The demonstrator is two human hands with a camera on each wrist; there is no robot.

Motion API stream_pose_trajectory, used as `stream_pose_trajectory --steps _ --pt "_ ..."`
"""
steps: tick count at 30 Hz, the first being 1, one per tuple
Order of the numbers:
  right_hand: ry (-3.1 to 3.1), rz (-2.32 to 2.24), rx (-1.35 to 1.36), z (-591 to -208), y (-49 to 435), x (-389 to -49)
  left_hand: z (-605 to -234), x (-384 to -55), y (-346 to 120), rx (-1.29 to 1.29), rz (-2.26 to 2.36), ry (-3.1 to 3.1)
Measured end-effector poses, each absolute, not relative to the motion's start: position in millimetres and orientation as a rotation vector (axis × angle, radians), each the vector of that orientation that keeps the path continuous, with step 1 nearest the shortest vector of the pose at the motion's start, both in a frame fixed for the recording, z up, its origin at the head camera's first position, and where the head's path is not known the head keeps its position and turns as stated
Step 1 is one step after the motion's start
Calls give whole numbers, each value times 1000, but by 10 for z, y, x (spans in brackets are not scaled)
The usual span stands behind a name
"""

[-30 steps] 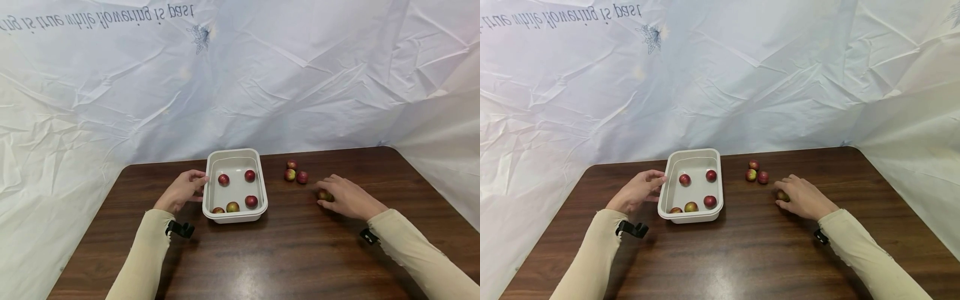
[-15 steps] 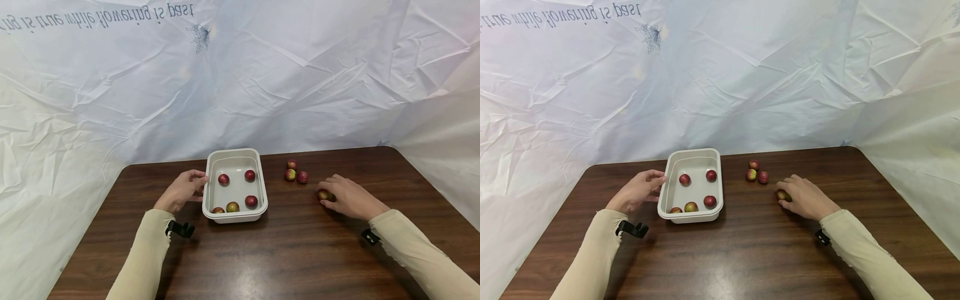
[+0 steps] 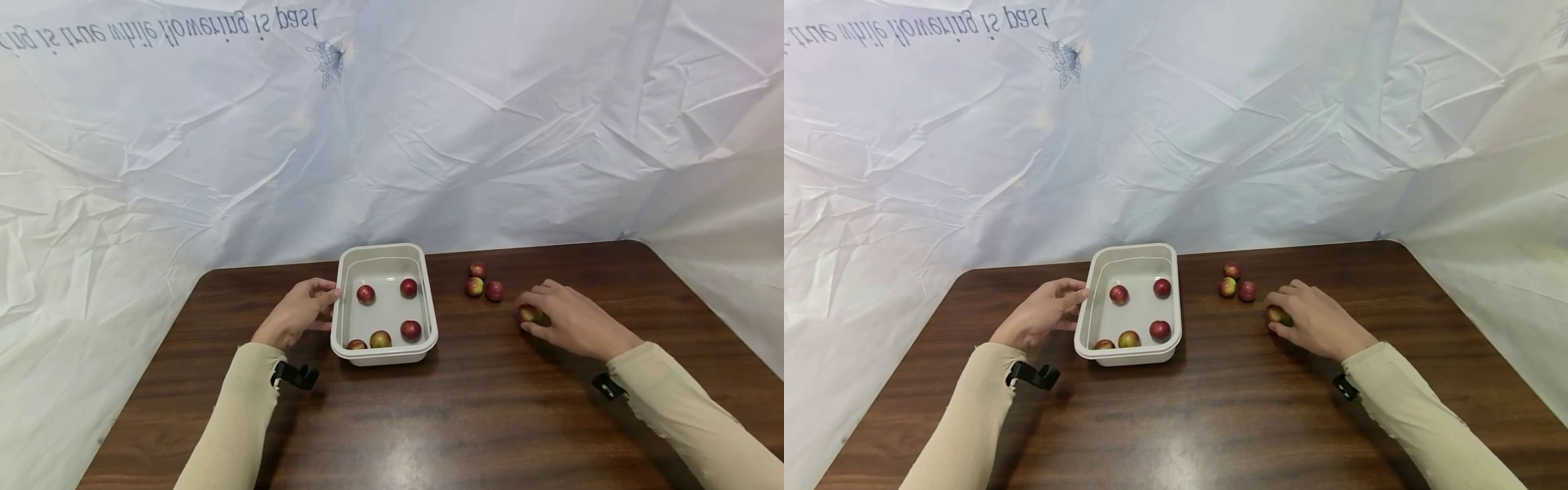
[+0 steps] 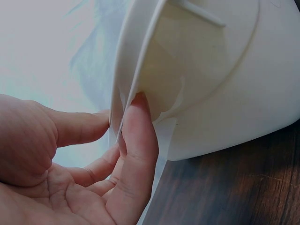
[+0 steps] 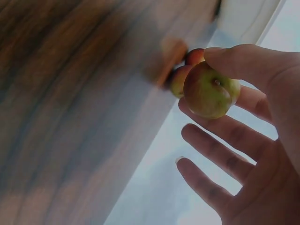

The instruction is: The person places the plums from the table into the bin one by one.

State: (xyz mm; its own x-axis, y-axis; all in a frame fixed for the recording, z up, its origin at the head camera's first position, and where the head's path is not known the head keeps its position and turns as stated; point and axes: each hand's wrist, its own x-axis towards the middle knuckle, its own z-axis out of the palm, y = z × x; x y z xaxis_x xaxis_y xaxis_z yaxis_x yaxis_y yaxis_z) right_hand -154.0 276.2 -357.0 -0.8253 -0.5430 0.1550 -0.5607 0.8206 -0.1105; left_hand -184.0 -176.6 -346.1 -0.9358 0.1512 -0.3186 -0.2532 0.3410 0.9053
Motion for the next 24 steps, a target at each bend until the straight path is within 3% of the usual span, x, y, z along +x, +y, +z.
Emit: stream_pose_trajectory --steps 24 --pt "-2817 253 964 -3302 2420 -1532 -3448 -1840 -1764 -88 1615 2260"
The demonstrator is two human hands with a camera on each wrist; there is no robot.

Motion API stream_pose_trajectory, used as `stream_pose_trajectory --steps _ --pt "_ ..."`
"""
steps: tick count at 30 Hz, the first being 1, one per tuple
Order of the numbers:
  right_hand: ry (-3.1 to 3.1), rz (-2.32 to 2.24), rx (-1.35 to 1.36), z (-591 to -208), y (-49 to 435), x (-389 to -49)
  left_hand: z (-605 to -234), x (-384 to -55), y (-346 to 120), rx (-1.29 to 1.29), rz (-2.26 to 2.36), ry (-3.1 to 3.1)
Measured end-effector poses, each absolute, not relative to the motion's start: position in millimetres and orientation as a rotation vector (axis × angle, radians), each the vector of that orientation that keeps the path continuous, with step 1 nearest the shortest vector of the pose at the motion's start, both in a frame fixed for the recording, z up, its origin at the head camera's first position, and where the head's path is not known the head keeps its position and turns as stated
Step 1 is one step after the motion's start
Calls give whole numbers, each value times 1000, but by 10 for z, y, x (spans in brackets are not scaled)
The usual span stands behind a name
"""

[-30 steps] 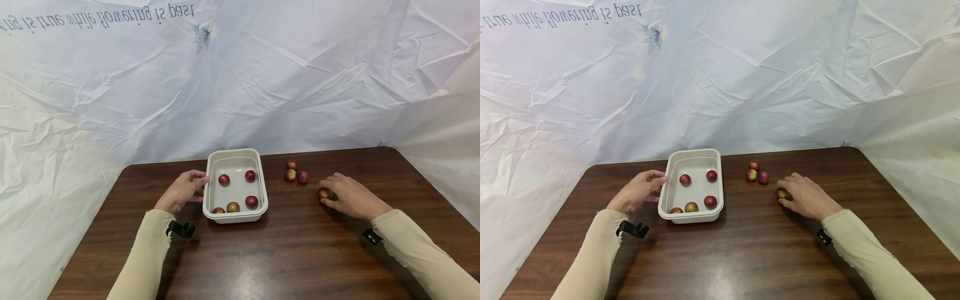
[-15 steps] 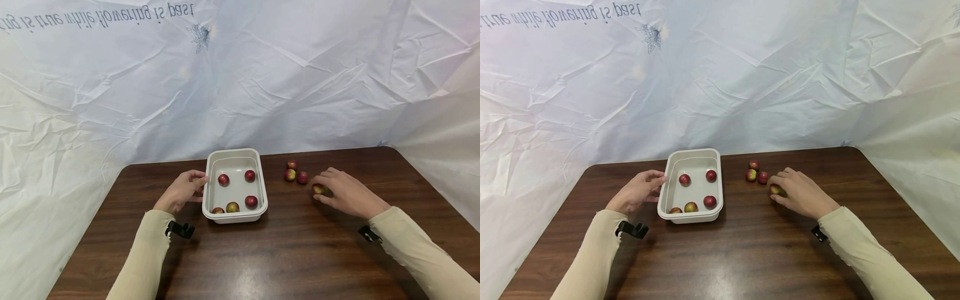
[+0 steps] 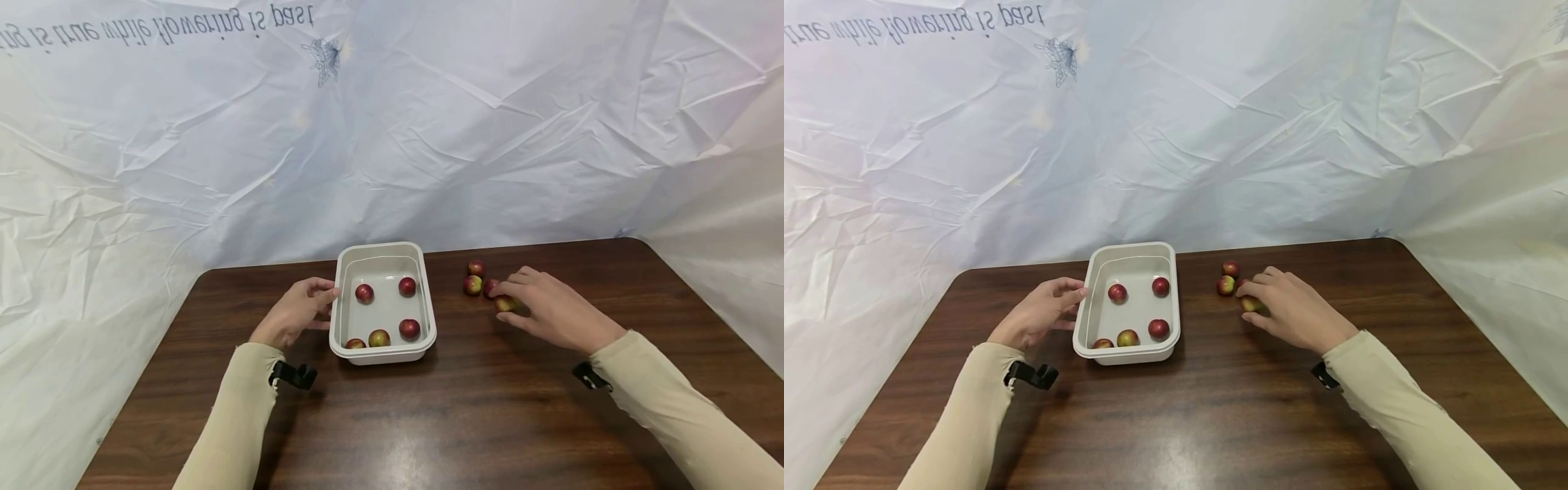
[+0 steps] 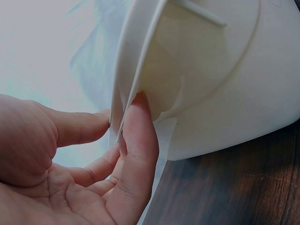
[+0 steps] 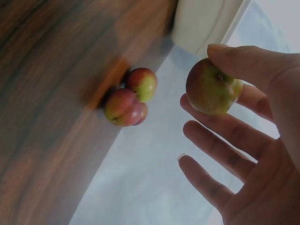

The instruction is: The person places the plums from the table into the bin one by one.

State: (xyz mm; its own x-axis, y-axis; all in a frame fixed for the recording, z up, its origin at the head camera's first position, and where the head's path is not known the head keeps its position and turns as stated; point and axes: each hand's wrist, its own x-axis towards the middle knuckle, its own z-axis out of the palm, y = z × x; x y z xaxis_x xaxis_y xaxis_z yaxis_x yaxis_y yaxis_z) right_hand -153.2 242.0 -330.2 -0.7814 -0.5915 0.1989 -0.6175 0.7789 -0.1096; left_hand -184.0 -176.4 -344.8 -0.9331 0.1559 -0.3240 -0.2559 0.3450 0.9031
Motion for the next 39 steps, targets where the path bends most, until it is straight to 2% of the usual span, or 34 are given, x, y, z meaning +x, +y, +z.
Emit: stream_pose_trajectory --steps 39 --pt "-2657 335 1143 -3044 1814 -1523 -3452 -1843 -1763 -83 1618 2259"
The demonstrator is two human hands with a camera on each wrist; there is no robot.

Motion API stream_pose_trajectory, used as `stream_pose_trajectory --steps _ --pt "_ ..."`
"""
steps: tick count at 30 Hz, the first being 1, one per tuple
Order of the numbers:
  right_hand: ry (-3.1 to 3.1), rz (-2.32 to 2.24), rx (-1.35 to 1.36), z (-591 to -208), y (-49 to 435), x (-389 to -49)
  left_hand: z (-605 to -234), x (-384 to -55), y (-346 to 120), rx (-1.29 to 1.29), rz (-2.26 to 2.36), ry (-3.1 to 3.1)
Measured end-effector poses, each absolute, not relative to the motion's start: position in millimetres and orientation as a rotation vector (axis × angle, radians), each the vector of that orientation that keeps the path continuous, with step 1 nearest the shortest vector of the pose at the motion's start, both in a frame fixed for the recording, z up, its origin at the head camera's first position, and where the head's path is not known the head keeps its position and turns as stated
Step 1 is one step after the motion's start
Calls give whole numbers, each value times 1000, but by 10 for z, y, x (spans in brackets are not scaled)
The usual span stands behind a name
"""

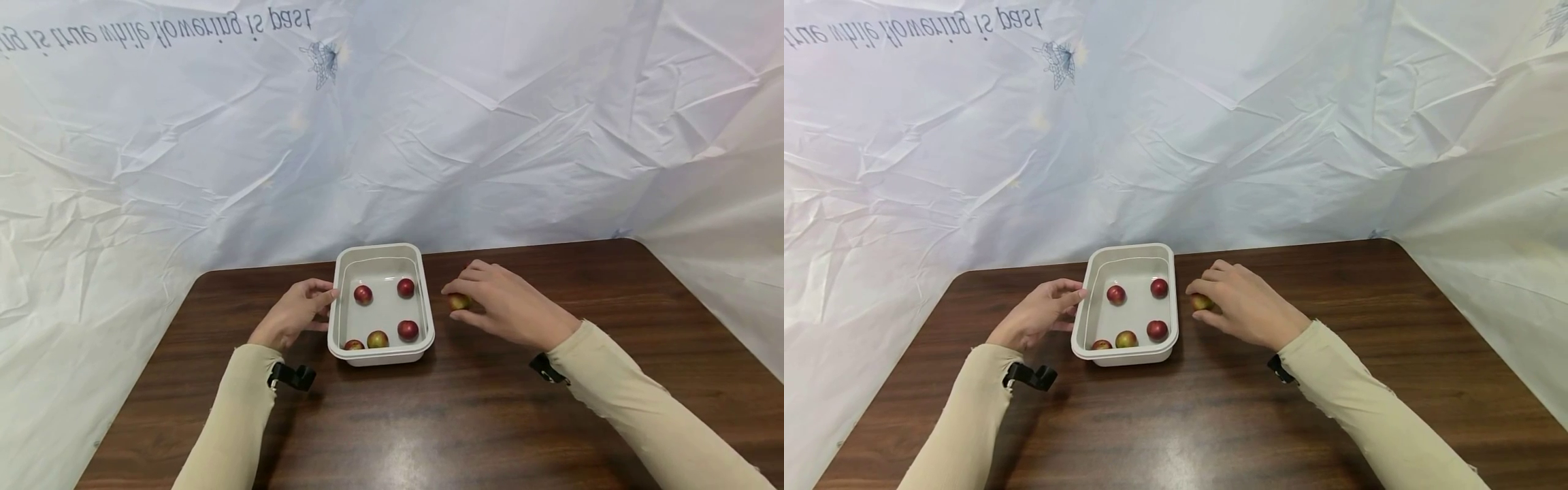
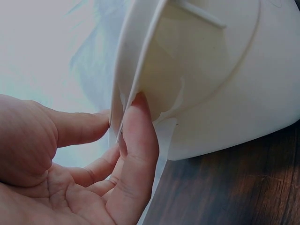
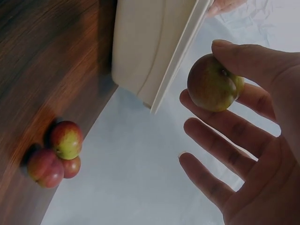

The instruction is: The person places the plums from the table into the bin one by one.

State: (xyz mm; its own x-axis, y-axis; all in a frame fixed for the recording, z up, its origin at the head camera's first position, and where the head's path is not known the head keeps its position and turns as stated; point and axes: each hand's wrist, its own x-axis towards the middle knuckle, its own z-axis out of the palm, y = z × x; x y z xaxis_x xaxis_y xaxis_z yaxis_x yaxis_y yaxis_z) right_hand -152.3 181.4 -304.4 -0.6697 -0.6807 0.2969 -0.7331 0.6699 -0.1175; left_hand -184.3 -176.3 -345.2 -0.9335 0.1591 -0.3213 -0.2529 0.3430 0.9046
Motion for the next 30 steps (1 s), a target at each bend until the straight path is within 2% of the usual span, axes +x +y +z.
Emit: stream_pose_trajectory --steps 30 --pt "-2654 373 1285 -3036 1325 -1479 -3460 -1851 -1767 -85 1601 2273"
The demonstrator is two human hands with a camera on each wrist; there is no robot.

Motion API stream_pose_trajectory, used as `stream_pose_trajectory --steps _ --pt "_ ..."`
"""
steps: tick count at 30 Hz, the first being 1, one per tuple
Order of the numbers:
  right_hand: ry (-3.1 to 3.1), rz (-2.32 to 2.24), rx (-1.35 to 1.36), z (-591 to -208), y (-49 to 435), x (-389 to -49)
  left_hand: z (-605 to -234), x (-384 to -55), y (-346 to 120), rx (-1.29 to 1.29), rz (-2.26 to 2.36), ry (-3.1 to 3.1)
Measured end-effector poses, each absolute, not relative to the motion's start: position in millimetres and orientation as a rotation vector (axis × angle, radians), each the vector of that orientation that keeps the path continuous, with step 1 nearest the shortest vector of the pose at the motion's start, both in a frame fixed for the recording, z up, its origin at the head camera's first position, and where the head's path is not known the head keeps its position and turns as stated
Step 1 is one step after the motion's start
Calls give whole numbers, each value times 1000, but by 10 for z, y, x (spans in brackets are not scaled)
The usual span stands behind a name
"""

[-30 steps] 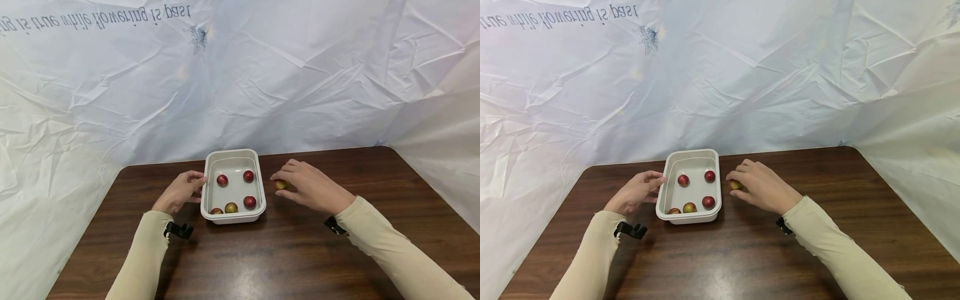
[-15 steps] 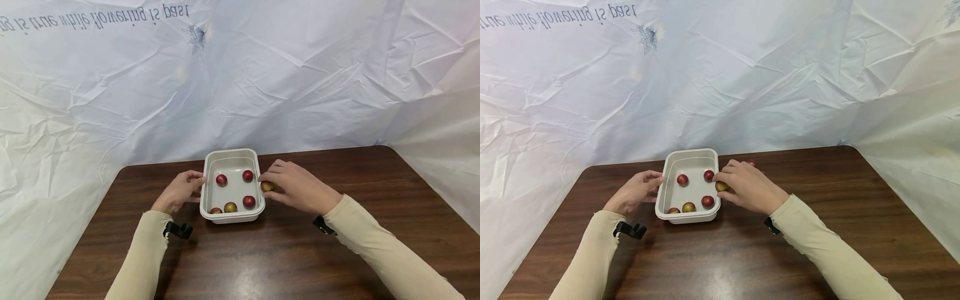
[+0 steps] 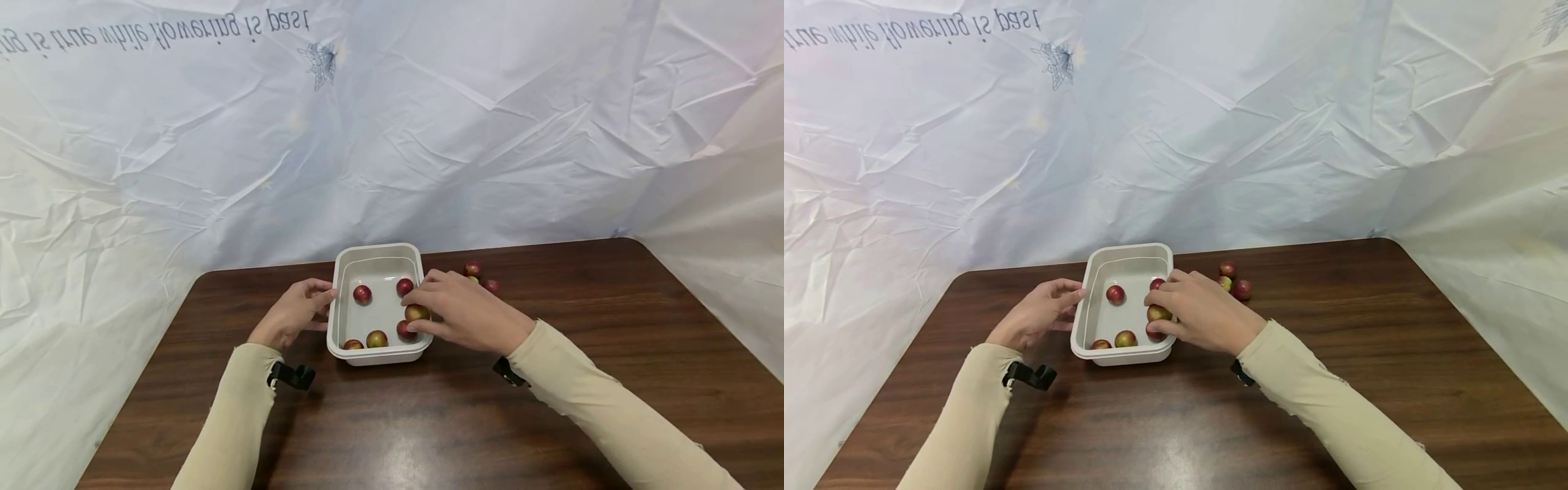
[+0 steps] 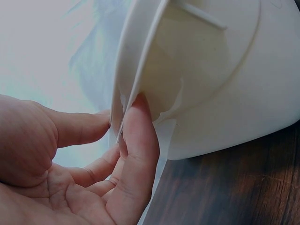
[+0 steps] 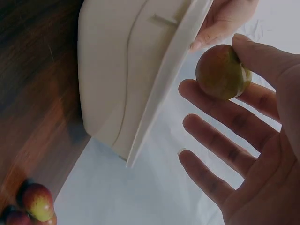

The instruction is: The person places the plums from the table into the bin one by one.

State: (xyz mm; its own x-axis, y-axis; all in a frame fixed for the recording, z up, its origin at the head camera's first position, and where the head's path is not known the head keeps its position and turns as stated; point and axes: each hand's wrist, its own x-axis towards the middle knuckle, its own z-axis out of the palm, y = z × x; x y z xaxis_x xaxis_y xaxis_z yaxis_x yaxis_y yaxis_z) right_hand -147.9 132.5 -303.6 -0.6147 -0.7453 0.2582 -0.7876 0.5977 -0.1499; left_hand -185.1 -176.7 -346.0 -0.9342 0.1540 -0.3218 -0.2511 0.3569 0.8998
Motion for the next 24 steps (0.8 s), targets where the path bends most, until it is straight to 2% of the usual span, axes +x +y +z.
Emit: stream_pose_trajectory --steps 15,24 --pt "-2644 339 1372 -3158 1213 -1448 -3448 -1842 -1758 -87 1604 2268" --pt "-2648 326 1308 -3129 1314 -1501 -3459 -1847 -1769 -83 1607 2269"
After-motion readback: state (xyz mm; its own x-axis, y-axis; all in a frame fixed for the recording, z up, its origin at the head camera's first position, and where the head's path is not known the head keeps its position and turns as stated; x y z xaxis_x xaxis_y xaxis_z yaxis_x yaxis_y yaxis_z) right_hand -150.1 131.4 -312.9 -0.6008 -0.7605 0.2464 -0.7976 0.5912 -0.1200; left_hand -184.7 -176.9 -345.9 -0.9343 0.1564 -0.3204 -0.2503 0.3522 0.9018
